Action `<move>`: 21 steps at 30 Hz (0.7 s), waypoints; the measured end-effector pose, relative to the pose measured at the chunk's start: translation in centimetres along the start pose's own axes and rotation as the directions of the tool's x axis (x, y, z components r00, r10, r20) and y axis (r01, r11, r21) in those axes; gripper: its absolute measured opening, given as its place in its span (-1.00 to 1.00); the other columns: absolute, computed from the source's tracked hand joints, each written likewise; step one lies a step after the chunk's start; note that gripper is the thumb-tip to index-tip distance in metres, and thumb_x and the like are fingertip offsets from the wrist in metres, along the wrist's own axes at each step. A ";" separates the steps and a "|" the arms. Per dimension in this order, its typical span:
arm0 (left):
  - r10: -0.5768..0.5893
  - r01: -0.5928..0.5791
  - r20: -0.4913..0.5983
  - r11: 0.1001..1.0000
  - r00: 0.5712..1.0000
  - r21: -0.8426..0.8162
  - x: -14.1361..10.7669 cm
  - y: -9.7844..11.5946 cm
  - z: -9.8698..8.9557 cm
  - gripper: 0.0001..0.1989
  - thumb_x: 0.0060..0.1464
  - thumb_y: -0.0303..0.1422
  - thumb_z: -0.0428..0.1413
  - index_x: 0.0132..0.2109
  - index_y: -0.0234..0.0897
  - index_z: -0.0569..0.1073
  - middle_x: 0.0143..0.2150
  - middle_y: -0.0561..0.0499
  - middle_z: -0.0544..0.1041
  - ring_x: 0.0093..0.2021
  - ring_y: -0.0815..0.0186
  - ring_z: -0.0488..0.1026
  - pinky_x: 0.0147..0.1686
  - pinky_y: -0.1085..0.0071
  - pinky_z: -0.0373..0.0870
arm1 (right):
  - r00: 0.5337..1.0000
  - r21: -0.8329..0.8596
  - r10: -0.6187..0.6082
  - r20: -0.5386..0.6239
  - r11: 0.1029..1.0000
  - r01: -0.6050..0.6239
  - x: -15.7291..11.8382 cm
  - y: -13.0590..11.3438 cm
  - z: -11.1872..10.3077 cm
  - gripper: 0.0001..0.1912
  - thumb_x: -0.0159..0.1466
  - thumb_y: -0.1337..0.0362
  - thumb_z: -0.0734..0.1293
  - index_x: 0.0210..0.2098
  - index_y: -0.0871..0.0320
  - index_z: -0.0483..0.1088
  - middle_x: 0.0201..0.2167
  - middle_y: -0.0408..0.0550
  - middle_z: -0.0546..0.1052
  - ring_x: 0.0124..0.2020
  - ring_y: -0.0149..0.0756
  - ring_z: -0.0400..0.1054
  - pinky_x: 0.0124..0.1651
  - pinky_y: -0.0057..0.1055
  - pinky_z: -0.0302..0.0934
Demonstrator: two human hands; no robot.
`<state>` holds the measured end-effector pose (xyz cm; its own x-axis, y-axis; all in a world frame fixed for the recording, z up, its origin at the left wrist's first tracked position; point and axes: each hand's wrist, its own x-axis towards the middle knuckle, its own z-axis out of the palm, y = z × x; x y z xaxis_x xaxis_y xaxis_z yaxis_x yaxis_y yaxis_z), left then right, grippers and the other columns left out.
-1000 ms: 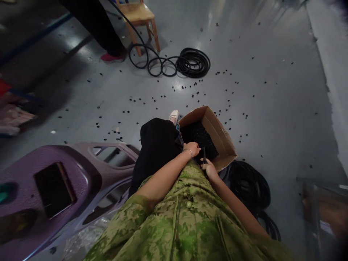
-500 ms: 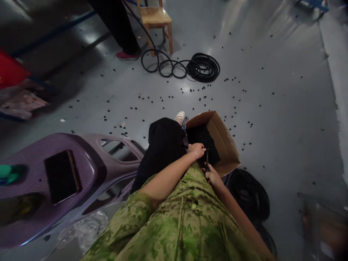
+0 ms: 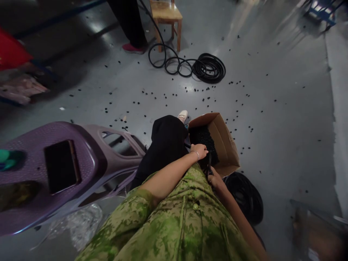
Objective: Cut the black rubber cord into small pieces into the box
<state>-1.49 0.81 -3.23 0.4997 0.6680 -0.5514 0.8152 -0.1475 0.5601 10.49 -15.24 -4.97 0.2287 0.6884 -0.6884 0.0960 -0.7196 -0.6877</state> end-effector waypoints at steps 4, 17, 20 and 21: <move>0.015 -0.015 0.001 1.000 1.000 0.022 -0.2 0.1 -0.1 -0.71 0.26 -0.19 0.02 -0.03 -0.12 0.59 0.02 -0.01 0.62 0.07 0.16 0.49 0.10 0.21 0.26 | 0.991 0.173 0.119 0.064 0.977 -0.128 -0.6 -0.6 0.0 -0.13 -0.29 0.33 0.22 0.08 0.07 0.44 -0.34 -0.12 0.57 -0.27 -0.11 0.38 -0.32 -0.36 0.19; 0.094 -0.092 -0.027 0.994 0.995 0.055 -0.8 0.2 0.2 -0.69 0.29 -0.19 0.00 0.00 -0.13 0.57 0.02 -0.02 0.62 0.08 0.16 0.49 0.11 0.23 0.26 | 0.991 0.241 0.121 0.060 0.962 -0.132 -0.7 -0.9 0.9 -0.10 -0.29 0.38 0.20 0.12 0.07 0.43 -0.41 -0.15 0.53 -0.43 -0.24 0.26 -0.44 -0.39 0.04; 0.111 -0.112 0.020 0.990 0.994 0.081 -0.9 0.3 0.4 -0.69 0.28 -0.21 0.00 0.02 -0.12 0.57 0.05 -0.02 0.61 0.09 0.16 0.49 0.11 0.24 0.27 | 0.990 0.257 0.129 0.062 0.956 -0.141 -0.9 -1.4 1.2 -0.09 -0.30 0.37 0.20 0.12 0.09 0.42 -0.43 -0.16 0.52 -0.43 -0.23 0.26 -0.44 -0.39 0.04; 0.116 -0.118 0.038 0.989 0.993 0.088 -0.9 0.3 0.5 -0.69 0.27 -0.22 0.00 0.02 -0.11 0.57 0.05 -0.02 0.61 0.09 0.16 0.49 0.12 0.23 0.27 | 0.990 0.265 0.124 0.070 0.954 -0.139 -1.0 -1.5 1.3 -0.09 -0.30 0.37 0.20 0.12 0.10 0.41 -0.44 -0.16 0.52 -0.43 -0.23 0.27 -0.45 -0.39 0.04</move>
<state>-1.57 -0.18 -2.85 0.6013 0.6182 -0.5062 0.7728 -0.2891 0.5650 8.89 -14.72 -3.49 0.1709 0.5982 -0.7829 -0.1963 -0.7580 -0.6220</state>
